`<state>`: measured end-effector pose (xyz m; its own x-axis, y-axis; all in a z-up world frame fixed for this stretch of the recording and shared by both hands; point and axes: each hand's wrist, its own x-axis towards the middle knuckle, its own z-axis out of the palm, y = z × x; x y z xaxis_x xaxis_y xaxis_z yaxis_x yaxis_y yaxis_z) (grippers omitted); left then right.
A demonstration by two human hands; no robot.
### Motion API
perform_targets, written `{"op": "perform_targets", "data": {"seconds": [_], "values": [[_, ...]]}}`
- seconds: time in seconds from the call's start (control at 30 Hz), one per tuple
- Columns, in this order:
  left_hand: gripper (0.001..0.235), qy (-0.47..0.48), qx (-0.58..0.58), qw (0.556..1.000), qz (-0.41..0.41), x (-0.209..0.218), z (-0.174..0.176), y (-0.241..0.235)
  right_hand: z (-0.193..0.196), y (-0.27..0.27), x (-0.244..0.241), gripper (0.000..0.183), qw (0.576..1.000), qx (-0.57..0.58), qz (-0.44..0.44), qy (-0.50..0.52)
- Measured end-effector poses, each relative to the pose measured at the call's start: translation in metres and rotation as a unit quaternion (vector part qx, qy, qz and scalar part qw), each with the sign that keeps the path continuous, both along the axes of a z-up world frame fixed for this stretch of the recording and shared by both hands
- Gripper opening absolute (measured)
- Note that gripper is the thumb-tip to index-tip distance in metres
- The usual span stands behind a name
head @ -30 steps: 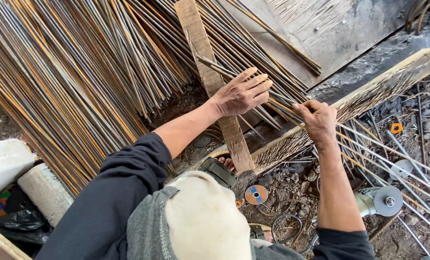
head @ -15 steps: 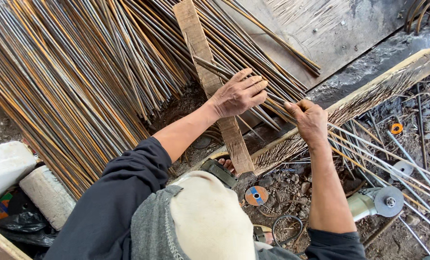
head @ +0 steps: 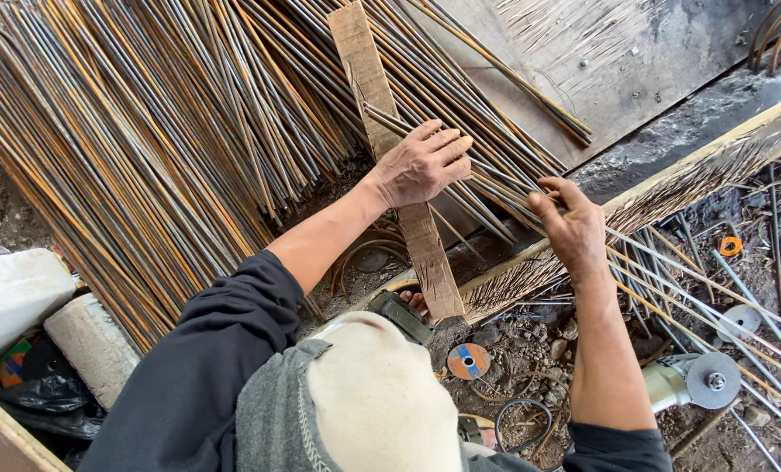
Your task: The person uses an angle grinder to cut a bundle of metal rods resting on a wooden plank. Sparks fly as the tool slices through the metal. The person then gathers the cut pieces and organizes them into a neat pile.
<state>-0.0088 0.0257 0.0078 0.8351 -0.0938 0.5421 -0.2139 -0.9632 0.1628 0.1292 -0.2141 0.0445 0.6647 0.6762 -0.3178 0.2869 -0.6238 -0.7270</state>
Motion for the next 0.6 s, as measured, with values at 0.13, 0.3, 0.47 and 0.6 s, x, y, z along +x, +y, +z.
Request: {"op": "perform_targets", "data": {"seconds": [0.13, 0.3, 0.47, 0.6], "values": [[0.018, -0.023, -0.01, 0.999, 0.021, -0.006, -0.02, -0.015, 0.007, -0.003, -0.009, 0.048, 0.969, -0.001, 0.147, -0.198], [0.03, 0.139, -0.705, 0.649, 0.25, -0.039, 0.03, -0.073, -0.022, -0.016, -0.01, 0.043, 0.945, 0.011, 0.135, -0.296], [0.041, 0.131, -0.864, 0.396, 0.281, -0.016, 0.027, -0.062, -0.036, -0.011, -0.003, 0.032, 0.973, 0.017, 0.084, -0.214], [0.033, 0.066, -0.907, 0.334, 0.248, -0.009, 0.015, -0.053, -0.009, 0.005, -0.004, 0.028, 0.995, -0.035, 0.006, -0.095]]}}
